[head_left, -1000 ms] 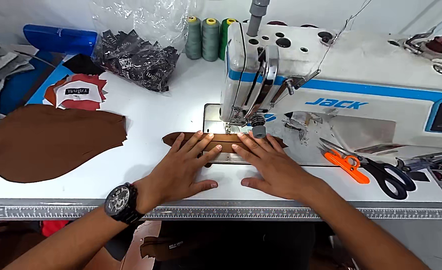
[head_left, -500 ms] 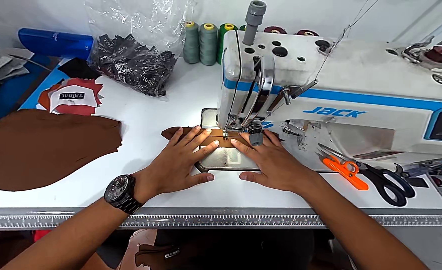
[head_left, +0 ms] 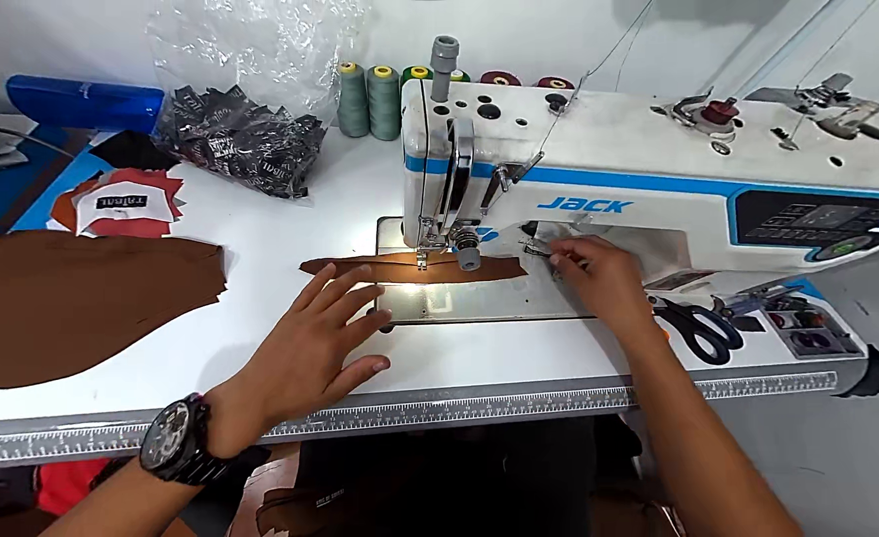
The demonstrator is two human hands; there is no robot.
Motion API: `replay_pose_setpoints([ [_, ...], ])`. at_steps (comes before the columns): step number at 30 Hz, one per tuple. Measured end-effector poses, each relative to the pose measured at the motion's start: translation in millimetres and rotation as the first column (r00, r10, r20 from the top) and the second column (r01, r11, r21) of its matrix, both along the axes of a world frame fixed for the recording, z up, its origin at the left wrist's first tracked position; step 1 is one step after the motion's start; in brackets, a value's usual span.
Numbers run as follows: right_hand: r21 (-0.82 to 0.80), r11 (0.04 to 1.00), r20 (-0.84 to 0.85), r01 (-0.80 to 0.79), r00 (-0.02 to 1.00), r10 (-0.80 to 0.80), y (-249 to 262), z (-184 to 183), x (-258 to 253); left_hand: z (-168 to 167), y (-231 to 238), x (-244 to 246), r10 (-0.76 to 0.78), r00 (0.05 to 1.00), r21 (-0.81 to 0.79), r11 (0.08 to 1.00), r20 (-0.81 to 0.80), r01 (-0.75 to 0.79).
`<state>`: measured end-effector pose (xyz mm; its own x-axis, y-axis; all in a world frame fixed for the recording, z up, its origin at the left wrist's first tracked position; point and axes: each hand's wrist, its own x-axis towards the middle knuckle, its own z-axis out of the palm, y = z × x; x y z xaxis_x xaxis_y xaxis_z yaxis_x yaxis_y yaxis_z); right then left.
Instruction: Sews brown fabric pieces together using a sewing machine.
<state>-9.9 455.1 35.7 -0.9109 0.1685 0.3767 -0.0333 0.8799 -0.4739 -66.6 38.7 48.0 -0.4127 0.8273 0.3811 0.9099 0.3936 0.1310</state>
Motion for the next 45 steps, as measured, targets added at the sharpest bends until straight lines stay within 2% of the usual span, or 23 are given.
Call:
replay_pose_setpoints([
  [5, 0.253, 0.967, 0.041, -0.019, 0.999, 0.009, -8, -4, -16, 15, -8, 27, -0.011, 0.999, 0.075, 0.997, 0.047, 0.007],
  [7, 0.320, 0.947, -0.031, -0.009, 0.999, 0.020, -27, 2, -4, 12, -8, 34, 0.015, 0.972, 0.168, 0.984, 0.232, -0.056],
  [8, 0.328, 0.944, -0.066, -0.030, 0.996, 0.055, -42, 6, 7, 11, -5, 38, 0.022, 0.920, 0.214, 0.970, 0.391, -0.114],
  [9, 0.341, 0.938, -0.110, -0.063, 0.988, 0.106, -62, 8, 19, 11, 0, 41, 0.011, 0.814, 0.246, 0.951, 0.581, -0.189],
  [10, 0.367, 0.925, -0.170, -0.098, 0.971, 0.170, -84, 8, 31, 14, 7, 43, -0.020, 0.635, 0.248, 0.929, 0.773, -0.273],
  [11, 0.410, 0.903, -0.248, -0.128, 0.937, 0.245, -105, 5, 43, 18, 16, 43, -0.087, 0.396, 0.238, 0.906, 0.914, -0.351],
  [12, 0.454, 0.877, -0.321, -0.159, 0.889, 0.327, -124, 3, 51, 22, 25, 43, -0.170, 0.157, 0.221, 0.881, 0.973, -0.418],
  [13, 0.490, 0.852, -0.373, -0.184, 0.839, 0.396, -140, 2, 56, 24, 33, 42, -0.248, -0.012, 0.214, 0.860, 0.969, -0.463],
  [14, 0.516, 0.834, -0.409, -0.197, 0.798, 0.442, -151, 2, 58, 26, 38, 42, -0.300, -0.104, 0.213, 0.845, 0.948, -0.491],
  [15, 0.528, 0.825, -0.436, -0.202, 0.769, 0.468, -158, 3, 56, 27, 43, 42, -0.329, -0.136, 0.217, 0.830, 0.934, -0.514],
  [16, 0.527, 0.825, -0.456, -0.204, 0.751, 0.477, -161, 3, 54, 27, 46, 43, -0.343, -0.124, 0.229, 0.814, 0.931, -0.533],
  [18, 0.448, 0.862, -0.484, -0.237, 0.746, 0.457, -161, 0, 51, 26, 49, 45, -0.337, -0.019, 0.270, 0.787, 0.941, -0.555],
  [20, 0.214, 0.925, -0.475, -0.314, 0.794, 0.379, -158, 0, 51, 25, 47, 45, -0.316, 0.086, 0.308, 0.768, 0.945, -0.562],
  [22, -0.127, 0.928, -0.380, -0.351, 0.881, 0.281, -153, 3, 54, 26, 45, 46, -0.283, 0.141, 0.311, 0.753, 0.949, -0.580],
  [23, -0.292, 0.895, -0.283, -0.338, 0.924, 0.257, -149, 6, 55, 27, 44, 46, -0.271, 0.147, 0.305, 0.752, 0.951, -0.585],
  [25, -0.572, 0.768, -0.089, -0.289, 0.952, 0.292, -146, 11, 53, 27, 44, 47, -0.259, 0.142, 0.292, 0.759, 0.955, -0.582],
  [26, -0.671, 0.690, -0.030, -0.271, 0.940, 0.340, -146, 12, 51, 26, 45, 47, -0.259, 0.149, 0.297, 0.762, 0.954, -0.576],
  [28, -0.770, 0.584, 0.021, -0.255, 0.906, 0.423, -148, 16, 48, 23, 47, 47, -0.256, 0.179, 0.312, 0.766, 0.950, -0.561],
  [31, -0.794, 0.551, 0.044, -0.255, 0.881, 0.471, -151, 21, 46, 18, 47, 48, -0.254, 0.238, 0.345, 0.763, 0.938, -0.546],
  [33, -0.740, 0.614, 0.058, -0.275, 0.883, 0.466, -149, 21, 43, 13, 46, 46, -0.218, 0.299, 0.350, 0.780, 0.929, -0.518],
  [37, -0.466, 0.801, 0.038, -0.377, 0.895, 0.444, -140, 19, 29, 8, 44, 35, -0.105, 0.505, 0.348, 0.840, 0.857, -0.416],
  [42, -0.250, 0.889, 0.061, -0.383, 0.910, 0.409, -126, 16, 4, 9, 46, 13, -0.020, 0.666, 0.330, 0.880, 0.746, -0.343],
  [45, -0.189, 0.913, 0.063, -0.361, 0.924, 0.378, -118, 8, -12, 7, 45, 0, 0.089, 0.811, 0.283, 0.911, 0.578, -0.301],
])
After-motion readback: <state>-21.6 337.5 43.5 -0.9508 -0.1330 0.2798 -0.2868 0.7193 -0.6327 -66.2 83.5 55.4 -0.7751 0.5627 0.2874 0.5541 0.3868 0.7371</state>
